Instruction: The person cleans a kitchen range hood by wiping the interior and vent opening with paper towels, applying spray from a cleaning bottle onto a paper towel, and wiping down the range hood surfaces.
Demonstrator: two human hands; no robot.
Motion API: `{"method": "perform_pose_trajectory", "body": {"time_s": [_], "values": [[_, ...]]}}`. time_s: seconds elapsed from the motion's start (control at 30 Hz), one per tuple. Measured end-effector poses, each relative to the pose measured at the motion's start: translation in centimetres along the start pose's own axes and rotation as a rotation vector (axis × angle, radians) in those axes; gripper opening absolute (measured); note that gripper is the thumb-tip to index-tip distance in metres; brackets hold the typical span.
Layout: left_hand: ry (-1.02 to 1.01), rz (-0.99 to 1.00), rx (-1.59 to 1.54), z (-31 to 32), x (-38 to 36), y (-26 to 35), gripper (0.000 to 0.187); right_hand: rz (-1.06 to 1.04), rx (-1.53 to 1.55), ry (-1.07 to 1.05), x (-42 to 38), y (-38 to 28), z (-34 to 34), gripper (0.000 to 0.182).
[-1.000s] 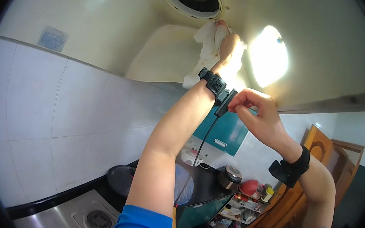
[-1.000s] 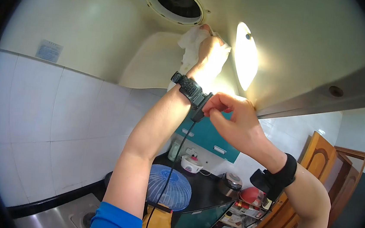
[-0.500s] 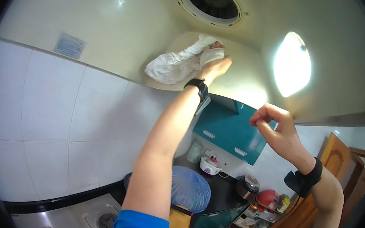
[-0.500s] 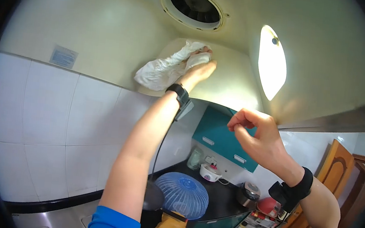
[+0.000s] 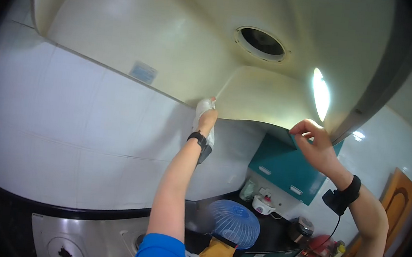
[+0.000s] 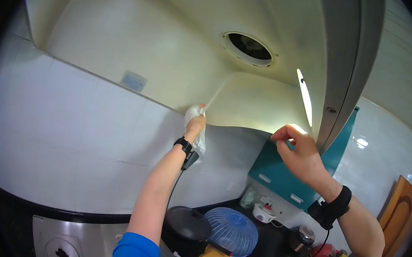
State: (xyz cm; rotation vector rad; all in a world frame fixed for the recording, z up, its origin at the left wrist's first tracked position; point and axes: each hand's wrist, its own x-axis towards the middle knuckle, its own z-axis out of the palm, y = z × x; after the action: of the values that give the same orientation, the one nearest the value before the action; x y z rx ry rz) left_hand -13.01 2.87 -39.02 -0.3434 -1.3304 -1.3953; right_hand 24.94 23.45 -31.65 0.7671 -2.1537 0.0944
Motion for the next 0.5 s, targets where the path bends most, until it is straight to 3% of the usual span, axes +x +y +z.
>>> {"method": "perform_pose_trajectory", "body": {"time_s": [0.07,0.13,0.2,0.27,0.37,0.43,0.5], "values": [[0.068,-0.117,-0.261,-6.7,-0.5,4.0,0.033,0.000,0.035,0.014,0.2,-0.4,0.2,0.014],[-0.034,-0.482,0.071,-11.2,2.9,5.7,0.032,-0.021,0.045,0.021,0.3,-0.2,0.3,0.014],[0.208,-0.005,-0.127,-16.9,5.1,8.5,0.034,-0.046,0.072,0.035,0.6,0.7,0.9,0.014],[0.414,0.656,-0.039,-22.0,8.7,10.4,0.036,-0.054,0.083,0.036,1.1,2.0,1.6,0.014],[0.514,0.896,0.593,-29.8,13.1,14.3,0.044,-0.087,0.097,0.059,1.9,3.2,2.5,0.014],[0.505,0.931,0.895,-32.5,15.2,12.6,0.050,-0.073,0.143,0.039,2.0,4.1,3.4,0.013],[0.594,0.815,1.335,-34.1,16.3,12.1,0.068,-0.064,0.195,0.031,2.1,4.5,4.3,0.013]]}}
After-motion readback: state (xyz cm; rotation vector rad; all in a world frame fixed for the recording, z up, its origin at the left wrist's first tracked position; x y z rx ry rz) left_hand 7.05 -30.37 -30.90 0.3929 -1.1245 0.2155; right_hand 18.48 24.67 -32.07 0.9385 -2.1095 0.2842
